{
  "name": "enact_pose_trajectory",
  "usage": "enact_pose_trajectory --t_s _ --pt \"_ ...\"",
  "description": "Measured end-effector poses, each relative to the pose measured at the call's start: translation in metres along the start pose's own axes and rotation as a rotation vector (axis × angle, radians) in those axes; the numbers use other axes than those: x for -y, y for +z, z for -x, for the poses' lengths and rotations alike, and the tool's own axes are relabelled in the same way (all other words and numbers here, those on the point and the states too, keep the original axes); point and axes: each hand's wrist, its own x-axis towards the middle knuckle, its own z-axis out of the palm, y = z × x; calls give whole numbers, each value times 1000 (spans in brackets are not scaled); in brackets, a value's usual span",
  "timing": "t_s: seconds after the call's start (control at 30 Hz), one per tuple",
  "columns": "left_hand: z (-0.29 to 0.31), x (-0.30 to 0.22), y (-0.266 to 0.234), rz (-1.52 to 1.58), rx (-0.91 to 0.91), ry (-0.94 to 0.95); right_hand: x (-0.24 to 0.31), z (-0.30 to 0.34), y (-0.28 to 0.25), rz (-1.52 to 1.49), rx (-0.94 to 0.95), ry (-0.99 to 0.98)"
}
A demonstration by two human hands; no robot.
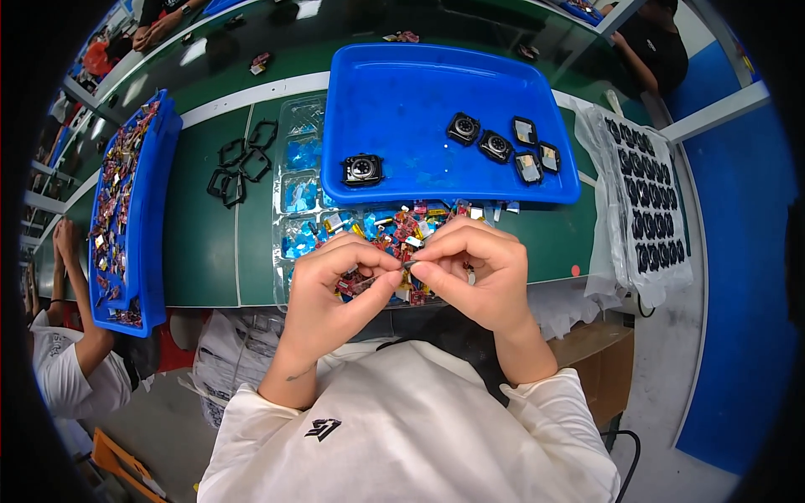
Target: Assembling small electronic camera sensor modules and organizing them into trays on a factory assembly line.
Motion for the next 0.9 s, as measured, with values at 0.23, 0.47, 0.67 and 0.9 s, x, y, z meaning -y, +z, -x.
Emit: enact_pose_trajectory --t_s 0.23,0.47,0.67,0.9 --pt "-2 7 -5 264 94 -25 1 5 2 -472 116 193" --pt "0 6 -1 351 113 -92 7 3 4 -534 88 313" --pt "2 9 -11 524 88 -74 -7 -17 -4 572 67 -168" --pt "4 10 -11 542 12 -65 -16 -61 3 644 342 -292"
